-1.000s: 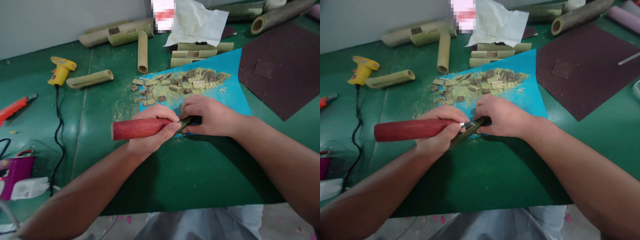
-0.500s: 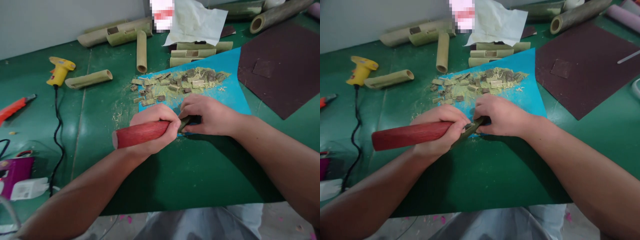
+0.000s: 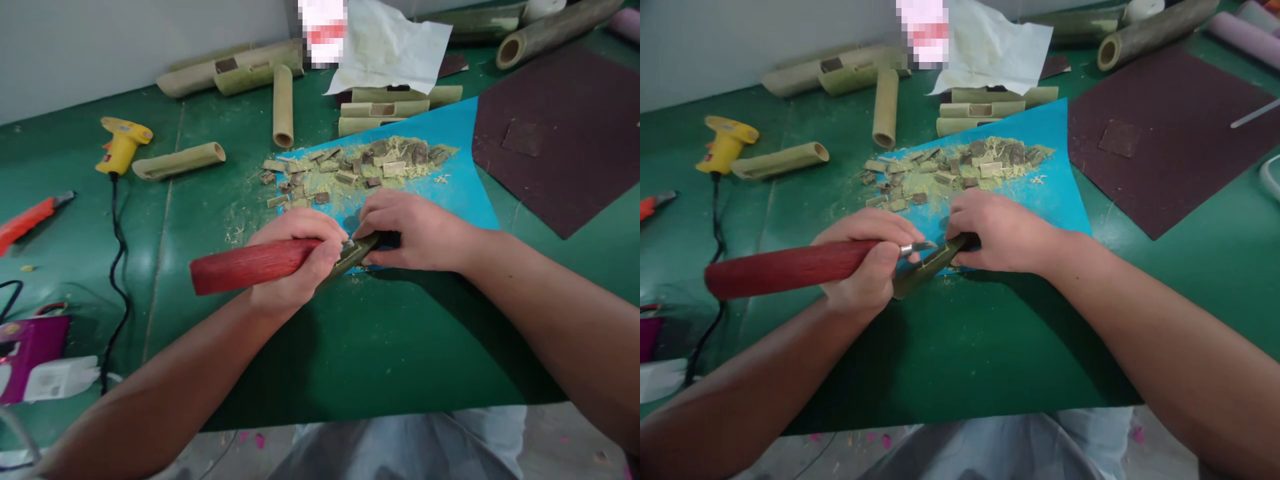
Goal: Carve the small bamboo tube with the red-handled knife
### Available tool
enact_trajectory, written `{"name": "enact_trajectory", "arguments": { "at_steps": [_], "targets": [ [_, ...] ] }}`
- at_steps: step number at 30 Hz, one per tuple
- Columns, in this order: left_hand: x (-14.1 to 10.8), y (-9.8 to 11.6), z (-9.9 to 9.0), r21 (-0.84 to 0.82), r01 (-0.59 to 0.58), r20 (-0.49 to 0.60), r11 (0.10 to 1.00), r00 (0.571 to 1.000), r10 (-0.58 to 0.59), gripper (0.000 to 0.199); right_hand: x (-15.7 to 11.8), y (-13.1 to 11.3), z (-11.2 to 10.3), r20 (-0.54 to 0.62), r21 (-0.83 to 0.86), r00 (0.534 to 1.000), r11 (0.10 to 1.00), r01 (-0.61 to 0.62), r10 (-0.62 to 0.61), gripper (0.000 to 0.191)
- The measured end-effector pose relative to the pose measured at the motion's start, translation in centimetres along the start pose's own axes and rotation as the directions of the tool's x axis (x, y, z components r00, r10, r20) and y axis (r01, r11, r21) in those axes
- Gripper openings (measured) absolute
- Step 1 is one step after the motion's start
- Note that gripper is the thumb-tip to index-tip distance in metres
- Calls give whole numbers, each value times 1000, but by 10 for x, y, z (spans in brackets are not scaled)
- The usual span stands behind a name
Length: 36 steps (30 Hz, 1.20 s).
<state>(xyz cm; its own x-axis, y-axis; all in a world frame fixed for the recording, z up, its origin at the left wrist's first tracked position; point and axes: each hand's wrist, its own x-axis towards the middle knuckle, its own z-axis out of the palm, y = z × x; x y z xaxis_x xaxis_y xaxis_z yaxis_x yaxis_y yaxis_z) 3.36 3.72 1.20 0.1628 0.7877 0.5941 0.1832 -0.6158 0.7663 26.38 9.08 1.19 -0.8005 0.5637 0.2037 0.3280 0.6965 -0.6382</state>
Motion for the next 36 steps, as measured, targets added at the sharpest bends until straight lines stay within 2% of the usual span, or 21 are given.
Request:
{"name": "enact_trajectory", "arguments": {
  "at_steps": [7,20,31,36],
  "targets": [
    [3,2,1,42,42,109,998,993,-47,16,0,-1,1,-9,-7,1000,1000,-12,12,15],
    [2,3,-1,56,56,132,997,989,-63,12,0,-2,1,2,-21,1000,1000,-2,2,12],
    [6,9,1,117,-2,144,993,989,-15,12,0,-1,1,7,-14,1000,1000,-19,19,14],
    [10,16,-1,107,-52,197,993,980,30,16,-1,1,1,-2,8,1000,1000,13,-13,14]
  ]
}}
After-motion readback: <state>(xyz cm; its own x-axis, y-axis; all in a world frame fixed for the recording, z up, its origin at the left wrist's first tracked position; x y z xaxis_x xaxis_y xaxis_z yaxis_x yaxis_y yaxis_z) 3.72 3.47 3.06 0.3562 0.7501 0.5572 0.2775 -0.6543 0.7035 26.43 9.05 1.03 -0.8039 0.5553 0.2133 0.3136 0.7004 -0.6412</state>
